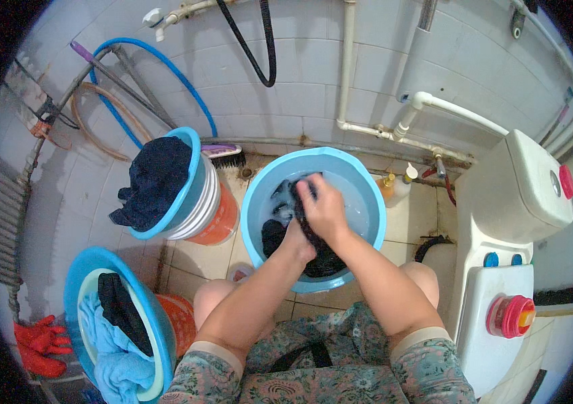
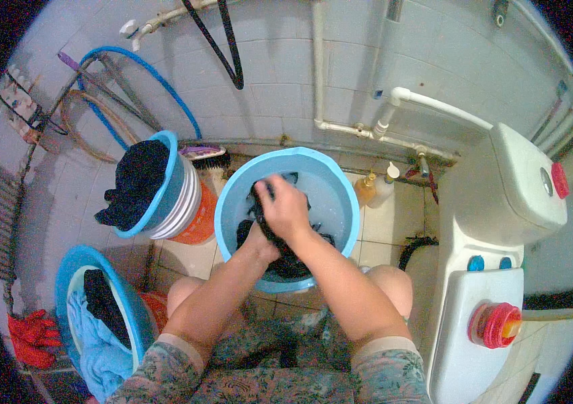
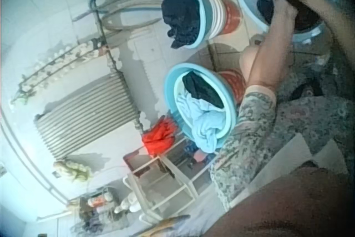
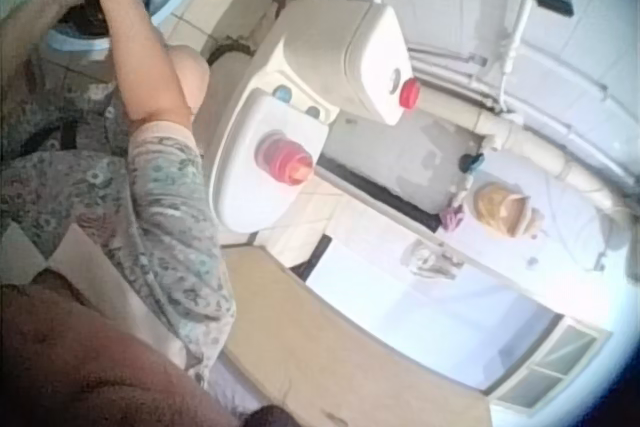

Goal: The person sits on the floor and hand-washes a dark garment in a blue basin filled with water. They repeatedly submerge, scrub, and wring the fabric, occasionally applying liquid detergent from a bottle to the item.

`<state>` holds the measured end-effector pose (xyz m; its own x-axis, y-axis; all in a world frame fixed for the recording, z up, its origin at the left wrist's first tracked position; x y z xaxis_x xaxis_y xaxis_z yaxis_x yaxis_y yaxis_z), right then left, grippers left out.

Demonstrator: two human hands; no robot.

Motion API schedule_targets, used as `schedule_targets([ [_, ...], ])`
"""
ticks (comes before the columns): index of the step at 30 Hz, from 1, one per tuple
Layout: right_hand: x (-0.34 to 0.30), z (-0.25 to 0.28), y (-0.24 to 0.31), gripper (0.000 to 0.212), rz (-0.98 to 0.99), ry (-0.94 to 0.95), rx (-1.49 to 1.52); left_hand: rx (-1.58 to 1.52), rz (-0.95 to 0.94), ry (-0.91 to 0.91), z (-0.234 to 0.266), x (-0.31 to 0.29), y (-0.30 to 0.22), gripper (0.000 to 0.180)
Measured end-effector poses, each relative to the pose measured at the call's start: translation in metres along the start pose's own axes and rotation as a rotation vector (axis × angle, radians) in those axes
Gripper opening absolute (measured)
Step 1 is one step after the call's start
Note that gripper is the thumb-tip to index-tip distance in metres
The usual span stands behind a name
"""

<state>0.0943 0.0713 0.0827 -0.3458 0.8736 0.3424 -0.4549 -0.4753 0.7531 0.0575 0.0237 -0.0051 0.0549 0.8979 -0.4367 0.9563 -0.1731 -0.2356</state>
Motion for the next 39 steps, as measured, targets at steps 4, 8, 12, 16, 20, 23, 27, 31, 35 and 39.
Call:
schedule_targets([
  [4,0.018,0.009,-0.08,0.044,-0.49,-0.177,0.254,0.568,-0.095,-0.08,-0.001,0.004,-0.014,0.037],
  [8,0.014,0.007,-0.122,0.041,-0.935,-0.121,1.264,1.127,-0.327,0.099,-0.03,-0.018,-0.058,0.051],
  [12,0.007,0.027,-0.082,0.04,-1.082,-0.014,1.333,1.658,-0.679,0.181,-0.041,-0.025,-0.082,0.081],
  [16,0.002,0.025,-0.052,0.042,-0.917,0.202,1.207,1.677,-0.605,0.211,-0.053,-0.022,-0.054,0.084],
  [20,0.019,0.051,-0.072,0.048,-0.589,-0.024,0.483,1.683,-0.433,0.214,-0.051,-0.024,-0.069,0.045],
  [23,0.031,0.075,-0.078,0.051,-0.37,-0.118,-0.024,1.563,-0.778,0.12,-0.064,-0.038,-0.098,0.031],
  [27,0.033,0.089,-0.05,0.047,-0.304,-0.103,-0.284,0.964,-0.643,0.06,-0.055,-0.034,-0.122,0.028],
  [31,0.036,0.094,-0.094,0.043,-0.613,-0.077,0.303,0.09,-0.293,0.116,-0.047,-0.032,-0.137,0.03],
  [35,0.039,0.084,-0.128,0.033,-0.47,-0.266,0.206,0.523,-0.265,-0.228,0.01,0.012,-0.143,0.037],
  [39,0.025,0.017,-0.113,0.047,-0.074,0.049,-0.336,1.862,-0.611,-0.257,0.061,0.048,-0.133,0.07],
])
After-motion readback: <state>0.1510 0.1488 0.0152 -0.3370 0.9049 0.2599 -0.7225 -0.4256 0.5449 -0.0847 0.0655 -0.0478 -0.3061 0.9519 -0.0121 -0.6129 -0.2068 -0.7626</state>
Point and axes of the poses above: each hand's wrist, its own x-axis towards the middle knuckle, its own z-axis out of the back of the hand, y = z × x, the point moved 6 cm from there along x, towards the middle knuckle, and after that the axes turned 10 degrees about -x, right-handed, at the moved point
